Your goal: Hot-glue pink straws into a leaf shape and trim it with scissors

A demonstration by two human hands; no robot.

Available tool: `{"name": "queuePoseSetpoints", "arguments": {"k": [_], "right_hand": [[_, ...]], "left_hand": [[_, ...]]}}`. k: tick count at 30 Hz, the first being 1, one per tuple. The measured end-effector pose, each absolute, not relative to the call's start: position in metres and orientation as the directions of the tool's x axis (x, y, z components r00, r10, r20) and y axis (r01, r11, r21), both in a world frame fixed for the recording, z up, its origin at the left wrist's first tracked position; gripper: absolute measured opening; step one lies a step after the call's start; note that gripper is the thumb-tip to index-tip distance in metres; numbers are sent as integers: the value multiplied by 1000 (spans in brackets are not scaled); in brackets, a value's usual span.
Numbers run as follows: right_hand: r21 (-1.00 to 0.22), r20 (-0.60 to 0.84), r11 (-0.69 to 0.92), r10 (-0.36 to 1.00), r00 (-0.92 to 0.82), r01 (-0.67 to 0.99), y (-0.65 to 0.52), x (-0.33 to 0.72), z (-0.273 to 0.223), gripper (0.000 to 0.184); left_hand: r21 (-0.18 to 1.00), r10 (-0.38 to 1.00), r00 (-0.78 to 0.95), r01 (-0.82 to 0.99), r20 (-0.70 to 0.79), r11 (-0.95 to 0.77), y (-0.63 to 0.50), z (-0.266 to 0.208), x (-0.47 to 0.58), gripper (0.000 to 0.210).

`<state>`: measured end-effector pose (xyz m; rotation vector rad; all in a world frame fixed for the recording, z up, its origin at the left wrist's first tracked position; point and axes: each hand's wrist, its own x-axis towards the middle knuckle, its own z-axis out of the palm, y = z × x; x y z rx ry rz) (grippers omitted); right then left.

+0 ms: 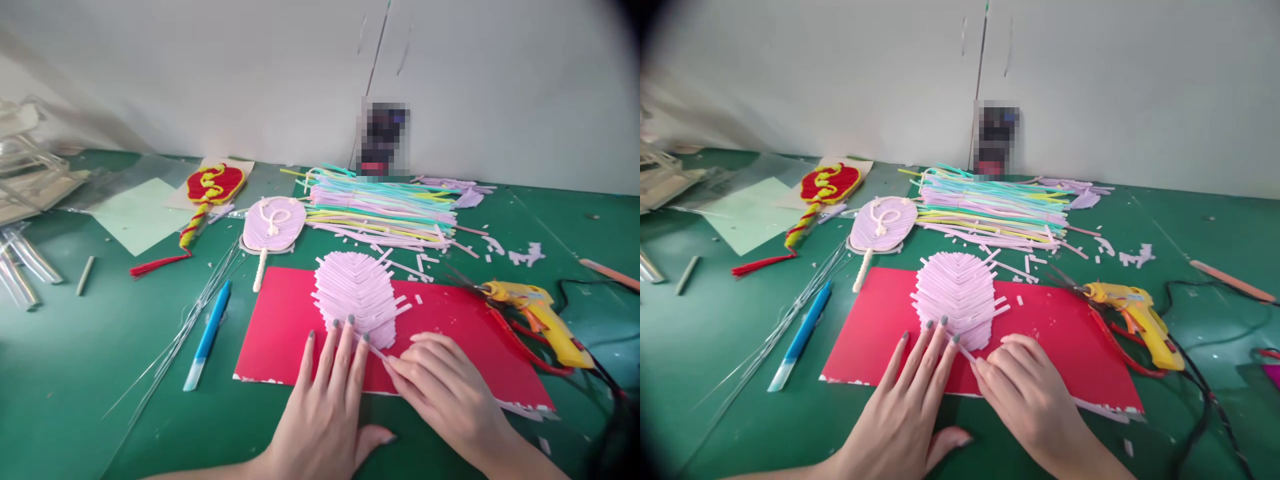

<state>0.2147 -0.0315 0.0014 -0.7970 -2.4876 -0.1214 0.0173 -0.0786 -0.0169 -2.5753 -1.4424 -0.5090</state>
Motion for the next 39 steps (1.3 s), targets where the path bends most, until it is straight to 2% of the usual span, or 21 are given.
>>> {"name": "queuePoseSetpoints", "arguments": {"k": [3,13,23,29,39], "right_hand": [[-94,499,815,536,-681,572,-31,216,0,13],[-174,467,756,627,-623,631,-28,225,1,17],[-308,392,685,723,-568,659,-12,224,10,18],[-334,387,716,698,-603,614,-6,216,8,18],[-420,392,665,746,-538,617,-3,211,2,13]], "left_hand": [[38,815,452,866,363,-498,-78,-18,17,85],[-64,803,488,865,341,-498,-73,-15,14,80],[-36,827,471,874,308,-485,-73,-12,17,76],[-19,822,478,867,310,-497,-71,-12,16,73],[-9,807,474,864,351,-503,-72,-13,15,75]]}}
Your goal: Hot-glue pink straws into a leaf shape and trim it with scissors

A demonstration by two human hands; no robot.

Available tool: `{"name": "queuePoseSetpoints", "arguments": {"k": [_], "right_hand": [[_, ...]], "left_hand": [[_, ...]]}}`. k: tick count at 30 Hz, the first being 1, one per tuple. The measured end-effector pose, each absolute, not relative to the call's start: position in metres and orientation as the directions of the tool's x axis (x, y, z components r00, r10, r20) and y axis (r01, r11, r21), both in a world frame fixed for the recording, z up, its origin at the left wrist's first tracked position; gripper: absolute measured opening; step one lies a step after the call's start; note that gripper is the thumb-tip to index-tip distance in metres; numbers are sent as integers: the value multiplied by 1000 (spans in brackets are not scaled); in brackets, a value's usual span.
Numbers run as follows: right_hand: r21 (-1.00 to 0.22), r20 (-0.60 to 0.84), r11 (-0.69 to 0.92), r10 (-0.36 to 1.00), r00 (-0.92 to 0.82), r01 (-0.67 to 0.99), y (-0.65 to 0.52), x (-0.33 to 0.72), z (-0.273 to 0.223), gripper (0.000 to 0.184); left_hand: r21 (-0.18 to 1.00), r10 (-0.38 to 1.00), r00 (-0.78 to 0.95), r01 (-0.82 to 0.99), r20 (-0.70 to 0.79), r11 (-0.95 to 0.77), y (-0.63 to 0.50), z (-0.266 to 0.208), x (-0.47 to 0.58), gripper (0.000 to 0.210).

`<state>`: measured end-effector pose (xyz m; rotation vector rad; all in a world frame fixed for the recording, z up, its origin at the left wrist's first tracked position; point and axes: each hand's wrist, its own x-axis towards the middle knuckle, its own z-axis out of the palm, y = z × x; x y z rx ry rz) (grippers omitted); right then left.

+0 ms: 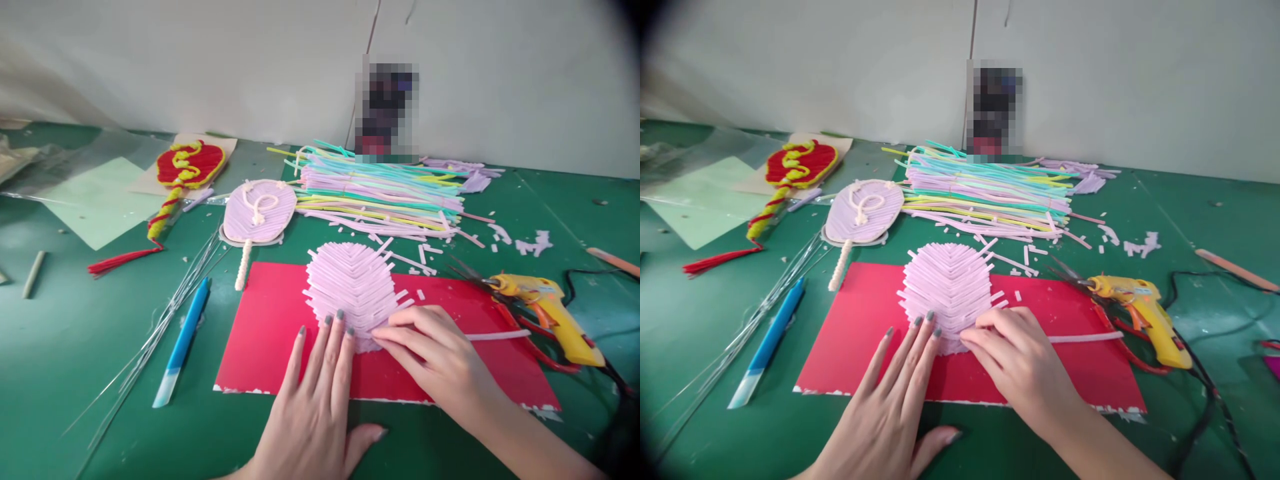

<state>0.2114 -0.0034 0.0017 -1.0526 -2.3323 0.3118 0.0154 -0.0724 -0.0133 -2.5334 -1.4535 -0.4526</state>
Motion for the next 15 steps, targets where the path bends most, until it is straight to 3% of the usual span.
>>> {"name": "queuePoseSetpoints", "arguments": {"k": [15], "right_hand": [[-422,404,709,705,-584,565,3,210,-1,18]], "left_hand": [[-10,804,484,859,344,-513,-70,-13,16,73]]}}
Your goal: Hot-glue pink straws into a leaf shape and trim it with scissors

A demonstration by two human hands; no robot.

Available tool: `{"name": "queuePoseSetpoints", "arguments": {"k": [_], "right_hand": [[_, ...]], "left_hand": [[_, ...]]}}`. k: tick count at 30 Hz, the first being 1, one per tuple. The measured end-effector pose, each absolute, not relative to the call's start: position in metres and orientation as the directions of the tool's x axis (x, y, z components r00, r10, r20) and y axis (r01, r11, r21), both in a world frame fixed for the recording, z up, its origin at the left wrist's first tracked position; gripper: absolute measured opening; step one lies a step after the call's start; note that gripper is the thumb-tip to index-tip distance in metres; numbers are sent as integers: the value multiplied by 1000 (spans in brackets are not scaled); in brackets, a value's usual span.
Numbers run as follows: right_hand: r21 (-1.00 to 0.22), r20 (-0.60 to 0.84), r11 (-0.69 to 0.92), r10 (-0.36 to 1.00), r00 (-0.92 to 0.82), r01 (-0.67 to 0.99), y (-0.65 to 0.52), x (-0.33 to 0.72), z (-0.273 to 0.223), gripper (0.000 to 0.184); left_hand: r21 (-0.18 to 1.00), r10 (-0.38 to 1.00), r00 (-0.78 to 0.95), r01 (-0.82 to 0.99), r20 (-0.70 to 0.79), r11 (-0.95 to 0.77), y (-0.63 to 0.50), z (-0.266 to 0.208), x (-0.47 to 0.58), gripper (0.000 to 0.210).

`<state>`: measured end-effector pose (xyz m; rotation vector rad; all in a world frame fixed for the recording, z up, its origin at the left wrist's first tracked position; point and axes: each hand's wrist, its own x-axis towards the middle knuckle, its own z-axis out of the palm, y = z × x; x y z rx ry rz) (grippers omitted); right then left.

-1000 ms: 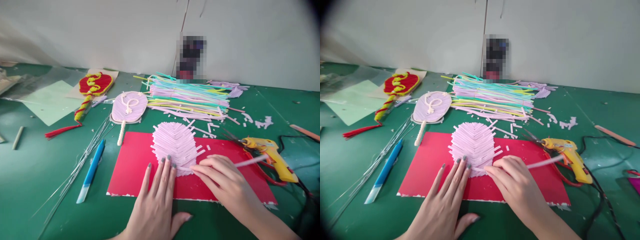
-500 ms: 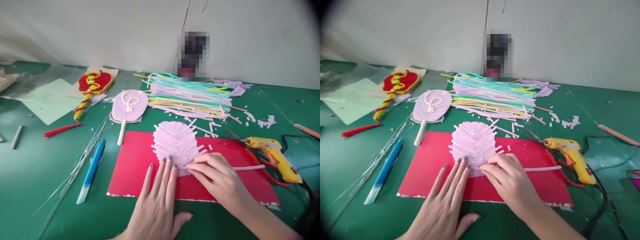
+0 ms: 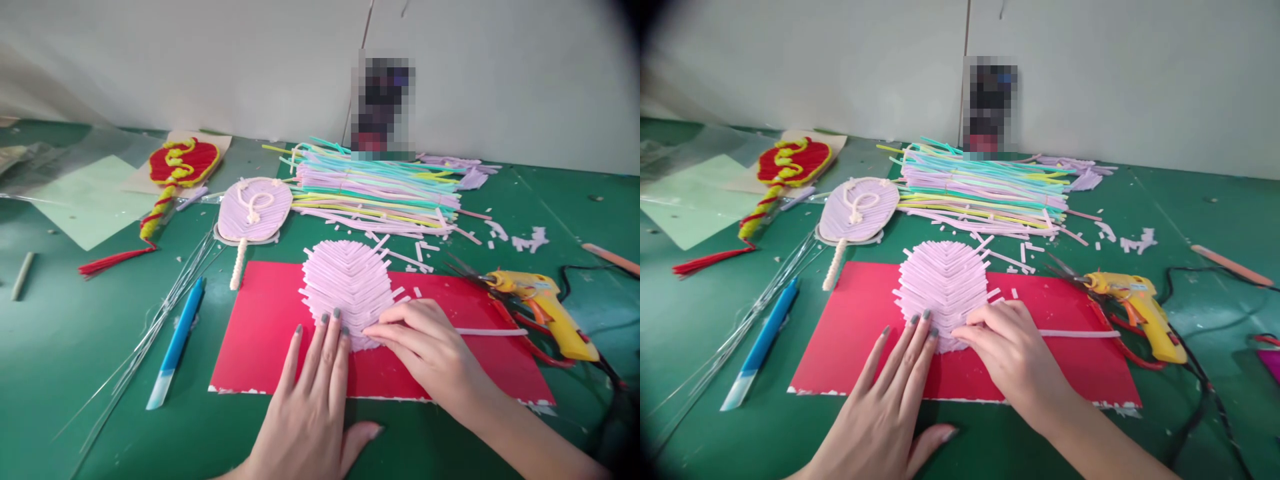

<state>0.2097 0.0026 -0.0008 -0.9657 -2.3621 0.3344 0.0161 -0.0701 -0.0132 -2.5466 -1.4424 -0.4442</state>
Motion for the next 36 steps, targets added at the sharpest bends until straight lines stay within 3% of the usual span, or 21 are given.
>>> {"name": "queuePoseSetpoints", "arguments": {"k": [28,36], "right_hand": [[-430,255,793,566,-784,433,29,214,14,32],[-487,282,754,613,-738,441,30,223,9,18]], "left_hand": [[12,821,471,865,323,-501,-70,-11,17,71],[1,822,479,864,308,-503,-71,-12,16,71]]}}
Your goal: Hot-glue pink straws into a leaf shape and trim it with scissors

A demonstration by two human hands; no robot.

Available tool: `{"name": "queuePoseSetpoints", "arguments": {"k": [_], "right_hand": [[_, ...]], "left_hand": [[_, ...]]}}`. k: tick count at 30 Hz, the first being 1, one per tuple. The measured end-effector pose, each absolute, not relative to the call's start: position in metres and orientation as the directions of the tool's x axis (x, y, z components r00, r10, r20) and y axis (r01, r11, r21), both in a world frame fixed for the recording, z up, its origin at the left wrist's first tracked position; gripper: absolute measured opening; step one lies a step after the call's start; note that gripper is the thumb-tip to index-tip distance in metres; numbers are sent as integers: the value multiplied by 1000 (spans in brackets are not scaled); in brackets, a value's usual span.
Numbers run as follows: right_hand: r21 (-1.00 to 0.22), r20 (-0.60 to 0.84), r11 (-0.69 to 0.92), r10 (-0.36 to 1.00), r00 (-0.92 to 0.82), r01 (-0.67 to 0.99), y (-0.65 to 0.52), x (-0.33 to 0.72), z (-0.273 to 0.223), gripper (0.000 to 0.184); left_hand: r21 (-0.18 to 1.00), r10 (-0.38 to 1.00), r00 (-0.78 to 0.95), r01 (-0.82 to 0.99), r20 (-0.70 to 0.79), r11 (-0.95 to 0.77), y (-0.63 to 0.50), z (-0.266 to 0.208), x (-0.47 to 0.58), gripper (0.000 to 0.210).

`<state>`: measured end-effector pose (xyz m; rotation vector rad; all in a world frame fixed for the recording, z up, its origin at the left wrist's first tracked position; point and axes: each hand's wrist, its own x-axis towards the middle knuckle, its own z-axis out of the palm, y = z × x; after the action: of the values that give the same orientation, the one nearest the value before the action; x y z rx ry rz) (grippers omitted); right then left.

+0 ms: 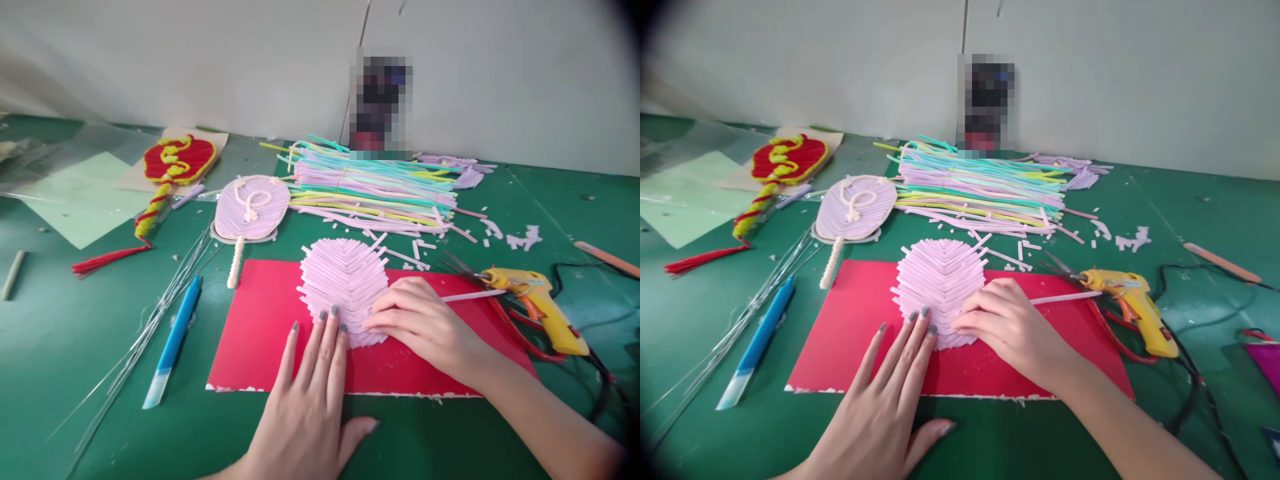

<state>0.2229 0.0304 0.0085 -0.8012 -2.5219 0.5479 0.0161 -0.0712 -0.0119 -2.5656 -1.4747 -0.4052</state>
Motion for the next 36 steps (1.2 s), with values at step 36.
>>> {"name": "queuePoseSetpoints", "arguments": {"k": [36], "right_hand": [[-4,592,262,779,-209,965,-16,339,23,35]], "left_hand": [[-17,832,481,868,277,-496,-73,-15,17,67]]}}
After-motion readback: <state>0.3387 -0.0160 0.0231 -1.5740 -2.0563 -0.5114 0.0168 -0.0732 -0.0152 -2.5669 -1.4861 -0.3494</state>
